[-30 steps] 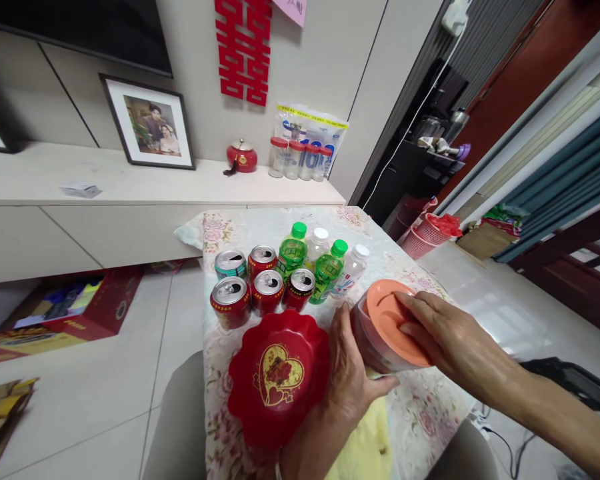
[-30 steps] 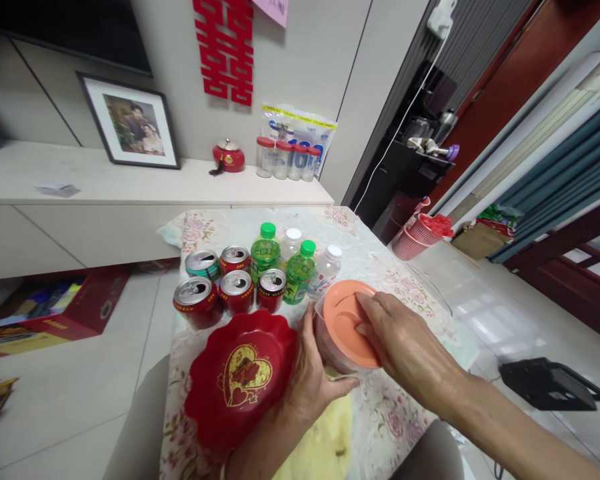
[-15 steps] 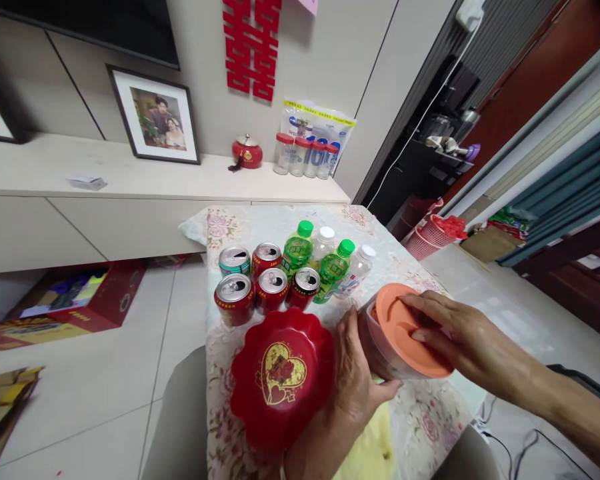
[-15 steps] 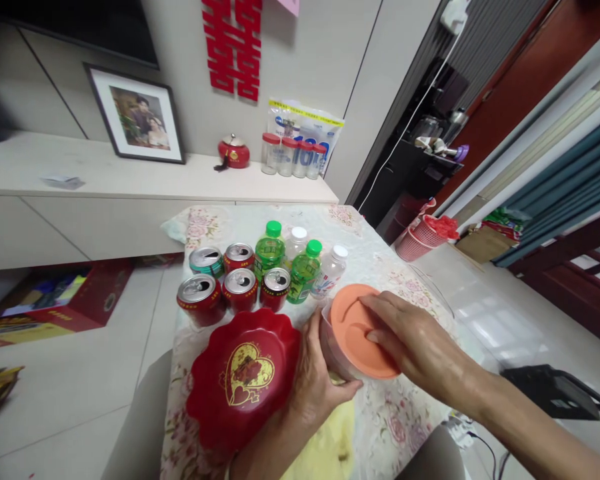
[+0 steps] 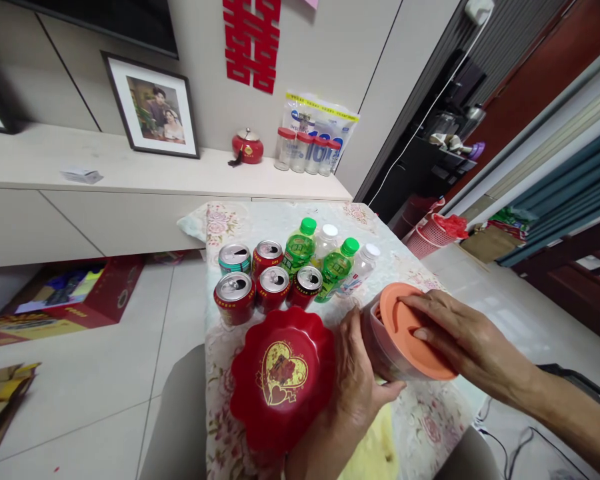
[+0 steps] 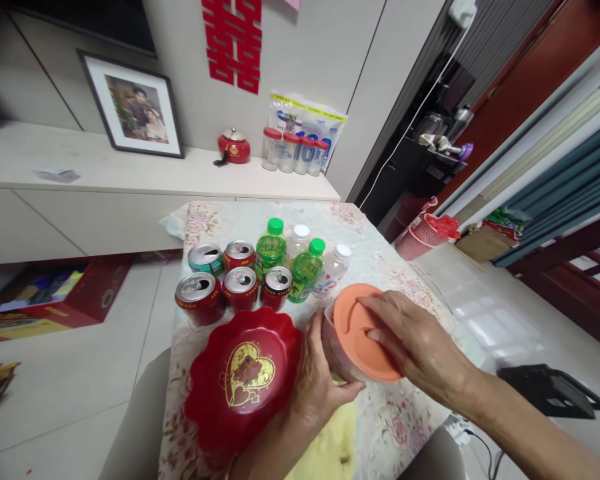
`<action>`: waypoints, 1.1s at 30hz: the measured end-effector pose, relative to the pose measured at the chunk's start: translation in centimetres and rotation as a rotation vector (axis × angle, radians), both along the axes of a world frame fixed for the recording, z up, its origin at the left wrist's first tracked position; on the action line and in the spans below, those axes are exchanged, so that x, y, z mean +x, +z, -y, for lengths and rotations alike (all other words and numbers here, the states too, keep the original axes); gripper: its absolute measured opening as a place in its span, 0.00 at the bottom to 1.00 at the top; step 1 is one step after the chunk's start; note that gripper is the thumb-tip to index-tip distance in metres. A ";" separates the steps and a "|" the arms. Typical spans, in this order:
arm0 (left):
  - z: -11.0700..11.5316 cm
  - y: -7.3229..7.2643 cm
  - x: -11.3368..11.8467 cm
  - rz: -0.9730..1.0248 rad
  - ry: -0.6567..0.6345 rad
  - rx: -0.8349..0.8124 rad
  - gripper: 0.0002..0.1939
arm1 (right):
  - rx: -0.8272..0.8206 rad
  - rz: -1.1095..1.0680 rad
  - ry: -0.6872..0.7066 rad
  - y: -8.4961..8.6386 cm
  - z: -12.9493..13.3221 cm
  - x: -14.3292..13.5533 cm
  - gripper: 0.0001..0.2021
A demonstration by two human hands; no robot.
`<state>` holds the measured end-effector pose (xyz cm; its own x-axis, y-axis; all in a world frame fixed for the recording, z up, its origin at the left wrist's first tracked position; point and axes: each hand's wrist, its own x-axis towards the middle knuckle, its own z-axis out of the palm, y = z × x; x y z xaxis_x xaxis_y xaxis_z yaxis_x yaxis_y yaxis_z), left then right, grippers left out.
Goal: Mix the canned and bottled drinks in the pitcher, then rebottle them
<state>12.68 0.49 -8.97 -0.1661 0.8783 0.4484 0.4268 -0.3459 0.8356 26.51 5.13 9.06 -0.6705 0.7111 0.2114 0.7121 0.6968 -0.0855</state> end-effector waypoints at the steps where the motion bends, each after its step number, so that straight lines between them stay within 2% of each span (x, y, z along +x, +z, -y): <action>1: 0.0 -0.1 0.1 -0.002 0.003 -0.002 0.79 | 0.016 -0.005 -0.011 -0.1 0.3 -0.2 0.16; 6: 0.1 -0.4 0.4 -0.036 0.047 0.013 0.80 | 0.066 -0.030 -0.039 -0.4 1.1 -1.2 0.15; 13: 0.1 -0.2 0.3 -0.047 0.071 0.033 0.74 | 0.124 -0.028 -0.034 -1.2 1.2 -1.1 0.15; 17: 0.1 -0.2 0.2 -0.030 0.045 0.033 0.72 | 0.135 -0.034 -0.042 -1.2 1.3 -1.1 0.15; 21: 0.1 -0.6 0.3 -0.031 0.047 0.020 0.76 | 0.144 -0.037 -0.026 -1.2 1.2 -1.2 0.15; 27: -0.2 -1.0 0.2 -0.030 0.040 0.045 0.72 | 0.166 -0.120 -0.081 -2.2 1.2 -1.0 0.13; 30: -0.5 -1.3 0.2 0.006 0.015 0.051 0.68 | 0.143 -0.148 -0.130 -2.6 1.2 -0.8 0.14; 33: -0.7 -1.4 0.0 0.063 -0.004 0.015 0.66 | 0.022 -0.171 -0.153 -2.5 1.3 -0.5 0.14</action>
<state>12.66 1.15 -10.39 -0.1906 0.8721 0.4506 0.3719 -0.3607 0.8553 26.00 3.86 6.54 -0.5084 0.7958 0.3290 0.7861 0.5849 -0.2001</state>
